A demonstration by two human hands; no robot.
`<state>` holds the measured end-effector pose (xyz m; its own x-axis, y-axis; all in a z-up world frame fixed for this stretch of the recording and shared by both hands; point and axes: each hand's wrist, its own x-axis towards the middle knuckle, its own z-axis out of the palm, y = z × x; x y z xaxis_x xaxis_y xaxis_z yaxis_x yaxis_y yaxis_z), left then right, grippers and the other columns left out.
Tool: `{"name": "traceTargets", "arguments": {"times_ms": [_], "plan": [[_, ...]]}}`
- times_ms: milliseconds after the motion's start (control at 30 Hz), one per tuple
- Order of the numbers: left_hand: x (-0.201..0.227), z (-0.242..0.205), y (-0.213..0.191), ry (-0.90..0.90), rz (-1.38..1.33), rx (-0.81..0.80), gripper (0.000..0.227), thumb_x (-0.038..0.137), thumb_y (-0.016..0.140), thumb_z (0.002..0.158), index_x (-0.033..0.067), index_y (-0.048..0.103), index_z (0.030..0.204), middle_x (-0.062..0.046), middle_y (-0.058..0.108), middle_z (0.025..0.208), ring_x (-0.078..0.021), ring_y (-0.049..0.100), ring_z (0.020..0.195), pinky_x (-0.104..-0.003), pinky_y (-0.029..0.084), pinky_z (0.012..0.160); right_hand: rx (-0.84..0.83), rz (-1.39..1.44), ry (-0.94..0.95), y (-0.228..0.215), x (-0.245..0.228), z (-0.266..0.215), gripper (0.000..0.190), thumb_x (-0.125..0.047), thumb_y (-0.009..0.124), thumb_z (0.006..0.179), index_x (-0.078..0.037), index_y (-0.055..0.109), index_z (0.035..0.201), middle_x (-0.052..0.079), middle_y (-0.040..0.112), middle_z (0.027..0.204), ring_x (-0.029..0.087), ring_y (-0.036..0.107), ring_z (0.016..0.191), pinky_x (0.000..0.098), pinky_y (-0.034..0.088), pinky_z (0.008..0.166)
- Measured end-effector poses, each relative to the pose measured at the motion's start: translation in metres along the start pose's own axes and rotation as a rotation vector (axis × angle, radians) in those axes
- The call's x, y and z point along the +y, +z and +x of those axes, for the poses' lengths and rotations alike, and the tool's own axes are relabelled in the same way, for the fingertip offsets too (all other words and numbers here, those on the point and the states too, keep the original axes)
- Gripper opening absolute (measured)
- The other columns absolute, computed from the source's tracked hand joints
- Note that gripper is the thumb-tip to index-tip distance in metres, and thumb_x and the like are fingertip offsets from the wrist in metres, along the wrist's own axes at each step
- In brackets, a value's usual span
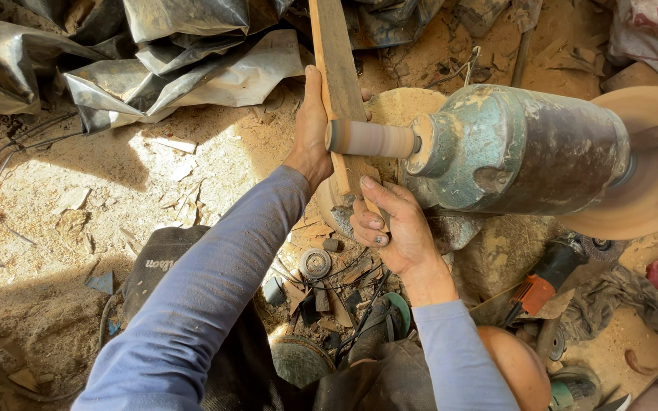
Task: The person shapes a wooden piece by pressing it against a rotating drum sander, then switches to a handheld angle grinder to smooth the surface. The person holds and repositions the wood repeatedly while sanding.
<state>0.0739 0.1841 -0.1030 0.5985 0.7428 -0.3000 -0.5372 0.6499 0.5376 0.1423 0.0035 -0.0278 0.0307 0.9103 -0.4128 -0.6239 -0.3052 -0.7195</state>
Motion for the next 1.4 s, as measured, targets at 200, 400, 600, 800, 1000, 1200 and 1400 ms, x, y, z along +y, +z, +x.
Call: {"name": "traceTargets", "arguments": {"times_ms": [200, 400, 600, 800, 1000, 1200, 1400], "plan": [[-0.0011, 0.0038, -0.0023, -0.003, -0.017, -0.013, 0.081, 0.071, 0.032, 0.095, 0.005, 0.055, 0.136, -0.016, 0.072, 0.111, -0.024, 0.07, 0.086, -0.043, 0.065, 0.073, 0.024, -0.017, 0.011, 0.0025, -0.0003, 0.0012, 0.026, -0.027, 0.059, 0.103, -0.013, 0.052, 0.083, -0.004, 0.041, 0.058, 0.006, 0.034, 0.044, 0.0229, 0.023, 0.042], [-0.0017, 0.0041, -0.0033, 0.001, -0.017, -0.006, 0.082, 0.072, 0.034, 0.094, 0.0047, 0.056, 0.135, -0.016, 0.072, 0.11, -0.025, 0.071, 0.084, -0.043, 0.065, 0.072, 0.008, -0.003, 0.006, 0.0012, 0.0017, 0.0013, 0.03, -0.028, 0.059, 0.104, -0.013, 0.05, 0.081, -0.004, 0.041, 0.059, 0.006, 0.035, 0.045, 0.0227, 0.023, 0.042], [-0.0012, 0.0032, -0.0025, 0.027, -0.001, 0.008, 0.081, 0.07, 0.035, 0.095, 0.0026, 0.056, 0.134, -0.017, 0.073, 0.11, -0.0249, 0.071, 0.082, -0.043, 0.065, 0.07, 0.004, 0.008, 0.005, 0.0013, 0.0032, 0.0011, 0.033, -0.027, 0.06, 0.105, -0.014, 0.047, 0.077, -0.003, 0.041, 0.059, 0.006, 0.035, 0.046, 0.0222, 0.023, 0.042], [-0.0025, 0.0038, -0.0015, 0.022, -0.021, 0.002, 0.079, 0.07, 0.035, 0.095, 0.0033, 0.056, 0.134, -0.017, 0.072, 0.109, -0.0243, 0.07, 0.081, -0.043, 0.064, 0.069, 0.004, 0.028, 0.01, 0.0026, 0.0019, 0.0007, 0.031, -0.028, 0.059, 0.104, -0.014, 0.049, 0.078, -0.003, 0.041, 0.059, 0.006, 0.035, 0.045, 0.0216, 0.024, 0.042], [-0.0038, 0.0053, -0.001, 0.022, -0.061, -0.009, 0.079, 0.069, 0.035, 0.096, 0.0028, 0.056, 0.133, -0.017, 0.072, 0.109, -0.0245, 0.069, 0.08, -0.042, 0.063, 0.068, 0.017, 0.026, 0.015, 0.0038, 0.0018, -0.001, 0.028, -0.028, 0.06, 0.104, -0.012, 0.052, 0.082, -0.003, 0.041, 0.059, 0.006, 0.036, 0.045, 0.0216, 0.023, 0.041], [-0.0023, 0.0053, -0.002, 0.022, -0.048, 0.005, 0.078, 0.069, 0.035, 0.096, 0.0031, 0.058, 0.132, -0.017, 0.073, 0.107, -0.0252, 0.069, 0.079, -0.043, 0.063, 0.069, 0.01, 0.016, 0.007, 0.0046, 0.0033, -0.0005, 0.029, -0.028, 0.06, 0.104, -0.012, 0.052, 0.082, -0.004, 0.041, 0.059, 0.006, 0.035, 0.045, 0.0217, 0.023, 0.041], [-0.0022, 0.0048, -0.0014, 0.028, -0.062, -0.014, 0.078, 0.069, 0.034, 0.097, 0.002, 0.058, 0.131, -0.017, 0.071, 0.105, -0.0256, 0.068, 0.079, -0.043, 0.062, 0.069, 0.005, 0.034, 0.013, 0.0049, 0.0028, -0.0009, 0.03, -0.028, 0.061, 0.105, -0.013, 0.05, 0.08, -0.003, 0.041, 0.059, 0.006, 0.036, 0.046, 0.0218, 0.023, 0.041]]}}
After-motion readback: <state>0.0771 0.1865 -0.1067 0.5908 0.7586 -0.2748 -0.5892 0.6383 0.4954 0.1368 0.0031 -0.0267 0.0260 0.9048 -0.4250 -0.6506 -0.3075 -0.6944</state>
